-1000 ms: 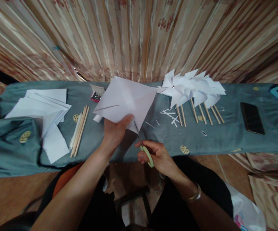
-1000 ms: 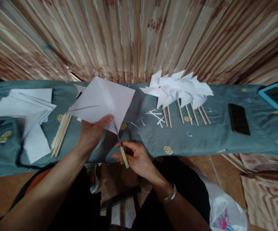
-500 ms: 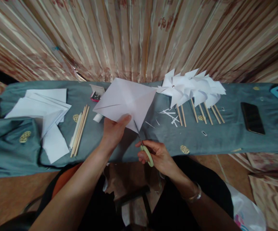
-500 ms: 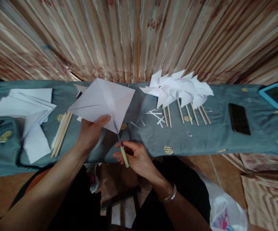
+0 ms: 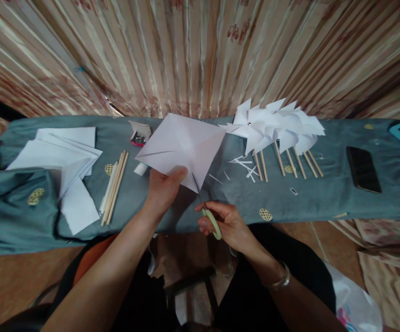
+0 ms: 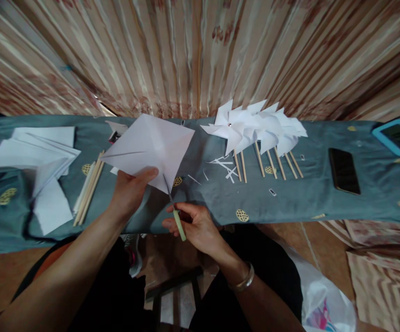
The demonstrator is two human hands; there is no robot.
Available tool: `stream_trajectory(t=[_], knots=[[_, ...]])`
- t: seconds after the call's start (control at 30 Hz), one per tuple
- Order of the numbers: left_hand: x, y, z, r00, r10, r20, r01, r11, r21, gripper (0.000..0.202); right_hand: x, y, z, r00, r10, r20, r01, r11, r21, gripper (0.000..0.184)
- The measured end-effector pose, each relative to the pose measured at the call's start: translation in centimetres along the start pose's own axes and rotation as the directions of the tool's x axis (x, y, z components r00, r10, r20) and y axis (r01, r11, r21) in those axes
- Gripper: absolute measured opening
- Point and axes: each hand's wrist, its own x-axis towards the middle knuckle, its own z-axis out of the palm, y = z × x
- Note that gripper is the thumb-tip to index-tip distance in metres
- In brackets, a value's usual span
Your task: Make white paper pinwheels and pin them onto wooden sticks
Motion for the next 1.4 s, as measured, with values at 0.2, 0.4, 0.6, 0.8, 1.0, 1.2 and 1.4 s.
stream_trajectory(t=[0.2, 0.4, 0.6, 0.8, 1.0, 1.2, 1.4], knots=[[-0.32, -0.24, 0.18, 1.0, -0.023, 0.013, 0.023, 1.0, -0.017, 0.015, 0.06, 0.29, -0.3, 0.999, -0.047, 0.008, 0.047, 0.999, -0.026, 0.038], [-0.47, 0.0, 0.38, 1.0, -0.023, 0.017, 0.024, 0.999, -0.038, 0.02, 0.07, 0.35, -0.44, 0.998, -0.062, 0.024, 0.064, 0.997, -0.045, 0.039], [-0.43, 0.0, 0.29, 0.999, -0.039, 0.001, 0.039, 0.999, 0.007, 0.015, 0.01, 0.25, -0.32, 0.999, -0.052, 0.003, 0.052, 0.998, -0.019, 0.042], [-0.37, -0.33, 0.14, 0.999, -0.035, 0.002, 0.035, 0.999, -0.012, 0.014, 0.12, 0.35, -0.24, 1.0, -0.019, -0.013, 0.02, 1.0, 0.013, 0.042], [-0.45, -0.21, 0.28, 0.999, -0.04, 0.011, 0.04, 0.998, -0.043, 0.014, 0.15, 0.11, -0.29, 1.0, -0.003, -0.013, 0.003, 1.0, 0.006, 0.041], [-0.65, -0.13, 0.41, 0.998, -0.057, 0.024, 0.057, 0.998, -0.027, 0.015, 0.22, 0.44, -0.63, 0.999, -0.035, 0.004, 0.035, 0.999, -0.027, 0.041], [-0.75, -0.1, 0.33, 0.996, -0.075, 0.036, 0.077, 0.996, -0.053, 0.018, 0.27, 0.57, -0.59, 1.0, -0.031, 0.002, 0.031, 0.999, -0.025, 0.042]])
